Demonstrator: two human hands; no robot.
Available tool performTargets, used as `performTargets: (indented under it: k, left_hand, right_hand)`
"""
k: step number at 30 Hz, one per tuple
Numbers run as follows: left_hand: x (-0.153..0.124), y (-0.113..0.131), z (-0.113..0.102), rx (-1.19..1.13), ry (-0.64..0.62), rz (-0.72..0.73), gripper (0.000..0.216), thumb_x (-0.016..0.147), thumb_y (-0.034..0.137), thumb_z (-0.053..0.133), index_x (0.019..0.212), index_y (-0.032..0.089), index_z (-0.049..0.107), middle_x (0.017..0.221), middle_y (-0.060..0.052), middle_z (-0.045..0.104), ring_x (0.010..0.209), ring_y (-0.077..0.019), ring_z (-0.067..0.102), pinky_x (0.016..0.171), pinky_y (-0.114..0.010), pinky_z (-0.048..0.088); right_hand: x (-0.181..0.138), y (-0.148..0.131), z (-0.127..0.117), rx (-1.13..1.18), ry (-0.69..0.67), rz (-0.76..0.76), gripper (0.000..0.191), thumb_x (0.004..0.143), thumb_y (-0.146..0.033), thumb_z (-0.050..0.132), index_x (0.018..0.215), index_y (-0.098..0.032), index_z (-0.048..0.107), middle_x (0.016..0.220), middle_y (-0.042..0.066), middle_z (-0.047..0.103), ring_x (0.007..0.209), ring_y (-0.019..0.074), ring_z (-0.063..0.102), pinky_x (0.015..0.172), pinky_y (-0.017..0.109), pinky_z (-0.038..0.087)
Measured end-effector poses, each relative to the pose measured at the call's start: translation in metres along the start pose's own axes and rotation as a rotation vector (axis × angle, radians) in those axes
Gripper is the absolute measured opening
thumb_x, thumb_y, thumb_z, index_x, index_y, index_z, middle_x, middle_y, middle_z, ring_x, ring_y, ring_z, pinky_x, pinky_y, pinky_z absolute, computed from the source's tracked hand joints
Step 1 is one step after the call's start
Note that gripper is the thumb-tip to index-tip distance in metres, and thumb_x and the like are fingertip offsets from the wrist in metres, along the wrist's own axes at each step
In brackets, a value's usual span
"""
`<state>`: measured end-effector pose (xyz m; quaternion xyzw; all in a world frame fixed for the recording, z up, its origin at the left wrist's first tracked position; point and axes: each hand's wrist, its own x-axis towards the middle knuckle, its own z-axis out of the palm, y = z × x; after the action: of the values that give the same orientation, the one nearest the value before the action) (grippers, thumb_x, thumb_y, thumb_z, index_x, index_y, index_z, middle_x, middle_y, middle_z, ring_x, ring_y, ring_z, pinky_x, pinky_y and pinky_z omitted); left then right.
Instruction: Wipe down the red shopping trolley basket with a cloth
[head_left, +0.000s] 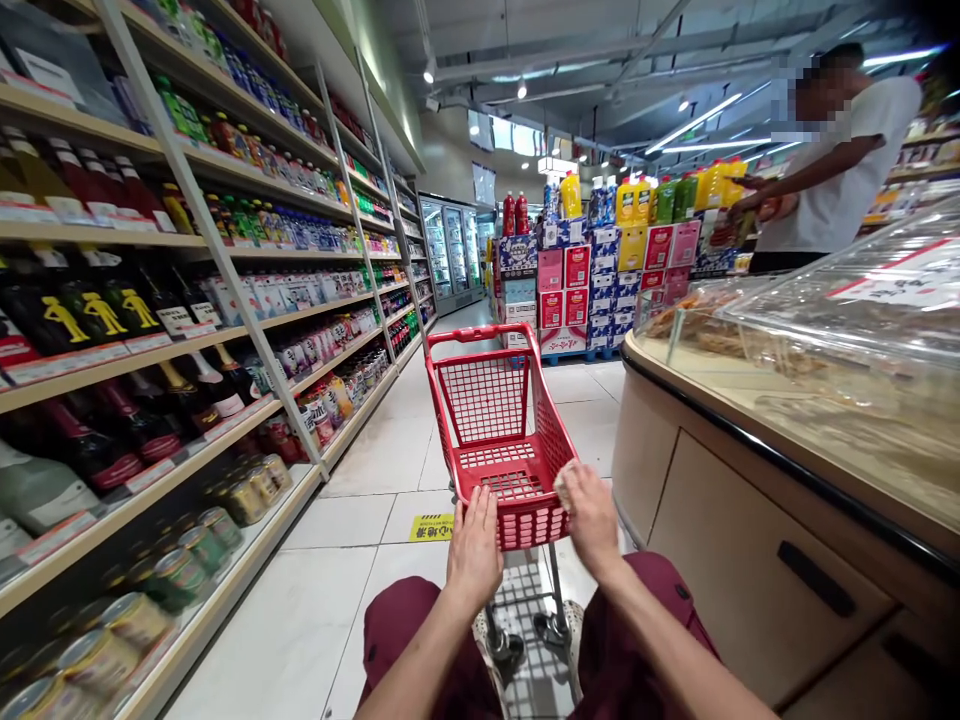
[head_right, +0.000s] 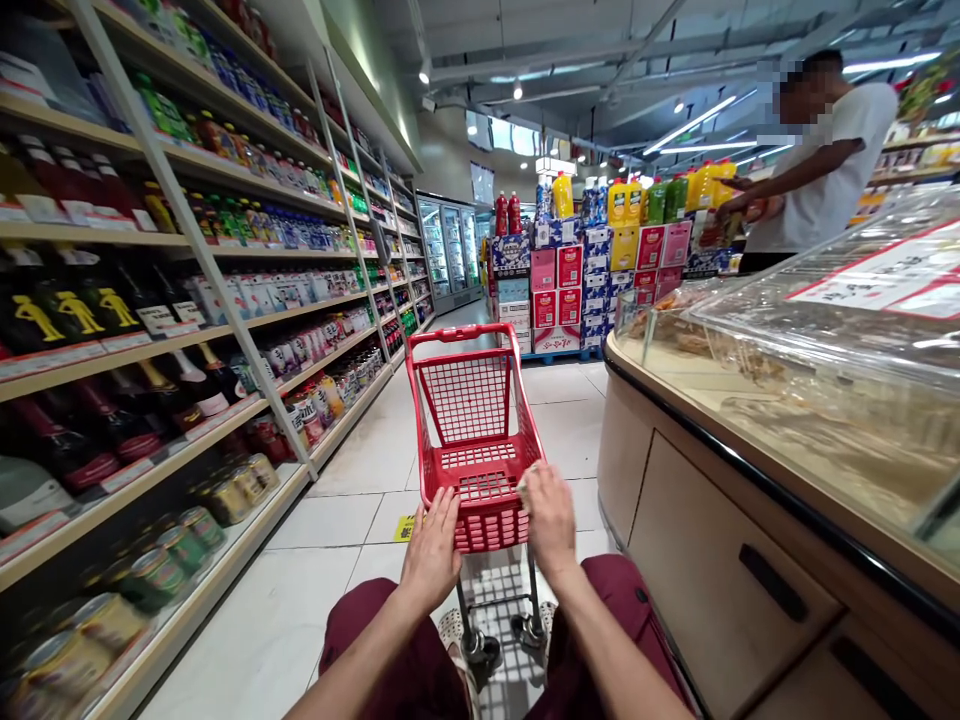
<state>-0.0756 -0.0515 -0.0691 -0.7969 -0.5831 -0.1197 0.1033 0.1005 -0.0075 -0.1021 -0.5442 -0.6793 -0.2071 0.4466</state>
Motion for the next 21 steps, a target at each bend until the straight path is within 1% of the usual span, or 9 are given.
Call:
performTargets:
  k: [4,5,8,10,13,15,17,18,21]
  left_hand:
    - [-0.001,0.0,0.002,0.014,0.028,-0.02,0.071,0.068,0.009,0.04,0.136,0.01,0.021,0.145,-0.008,0.02,0.134,-0.0211,0.008,0.109,-0.045,0.015]
    - [-0.002,-0.001,0.002,0.019,0.034,-0.016,0.071,0.068,0.009,0.04,0.137,0.01,0.02,0.145,-0.008,0.02,0.134,-0.0207,0.009,0.109,-0.045,0.015]
    - [-0.004,-0.003,0.003,0.031,0.039,-0.005,0.07,0.069,0.008,0.039,0.136,0.011,0.021,0.145,-0.007,0.021,0.134,-0.0204,0.01,0.109,-0.046,0.015]
    - [-0.005,-0.003,0.004,0.024,0.036,-0.019,0.07,0.068,0.009,0.04,0.136,0.011,0.022,0.144,-0.008,0.022,0.134,-0.0214,0.009,0.108,-0.047,0.016]
    - [-0.003,0.001,-0.003,-0.044,0.008,-0.045,0.07,0.067,0.01,0.042,0.135,0.009,0.024,0.144,-0.01,0.021,0.134,-0.0228,0.009,0.108,-0.048,0.015]
    - [-0.001,0.008,-0.022,-0.165,-0.024,-0.1,0.068,0.067,0.011,0.044,0.133,0.01,0.029,0.143,-0.012,0.025,0.133,-0.0245,0.014,0.107,-0.051,0.014]
    - [-0.001,0.019,-0.054,-0.379,-0.034,-0.175,0.06,0.068,0.013,0.045,0.128,0.014,0.039,0.138,-0.012,0.035,0.13,-0.0262,0.026,0.106,-0.054,0.018]
    - [-0.002,0.026,-0.074,-0.53,-0.014,-0.168,0.053,0.07,0.015,0.045,0.124,0.017,0.045,0.133,-0.01,0.043,0.126,-0.0249,0.033,0.104,-0.052,0.024]
    - [-0.015,0.044,-0.132,-0.991,0.091,0.204,0.039,0.078,0.021,0.047,0.117,0.026,0.051,0.118,-0.003,0.058,0.112,-0.0203,0.05,0.094,-0.041,0.042]
  right_hand:
    - [0.0,-0.014,0.002,0.105,-0.091,-0.243,0.037,0.086,-0.012,0.035,0.118,-0.021,0.053,0.127,0.006,0.05,0.127,0.021,0.032,0.1,0.044,0.031]
    - [0.001,-0.012,0.001,0.106,-0.099,-0.239,0.037,0.086,-0.013,0.036,0.118,-0.021,0.053,0.127,0.006,0.05,0.127,0.0214,0.032,0.1,0.045,0.031]
    - [0.005,0.004,-0.003,0.036,-0.063,-0.041,0.037,0.086,-0.014,0.035,0.119,-0.018,0.052,0.127,0.011,0.049,0.126,0.0252,0.032,0.098,0.05,0.03]
    - [0.004,0.005,-0.003,0.025,-0.052,0.02,0.038,0.086,-0.012,0.033,0.119,-0.016,0.052,0.127,0.013,0.049,0.127,0.0262,0.031,0.098,0.051,0.03]
    - [-0.001,-0.014,0.0,0.1,-0.116,-0.17,0.039,0.085,-0.01,0.034,0.118,-0.018,0.053,0.128,0.009,0.049,0.127,0.0235,0.031,0.099,0.046,0.031]
    - [-0.003,-0.022,0.001,0.129,-0.155,-0.279,0.038,0.085,-0.011,0.036,0.118,-0.021,0.053,0.129,0.006,0.049,0.127,0.0222,0.032,0.1,0.044,0.031]
    - [-0.002,-0.015,0.0,0.115,-0.153,-0.251,0.037,0.085,-0.015,0.038,0.119,-0.021,0.052,0.128,0.007,0.049,0.126,0.0229,0.033,0.099,0.045,0.031]
    - [-0.001,-0.008,-0.002,0.097,-0.148,-0.204,0.037,0.085,-0.017,0.038,0.12,-0.02,0.051,0.128,0.009,0.049,0.126,0.0236,0.034,0.099,0.045,0.031]
    - [0.002,0.014,-0.005,0.055,-0.17,-0.094,0.039,0.084,-0.017,0.036,0.12,-0.02,0.051,0.128,0.01,0.049,0.125,0.0249,0.035,0.097,0.046,0.033]
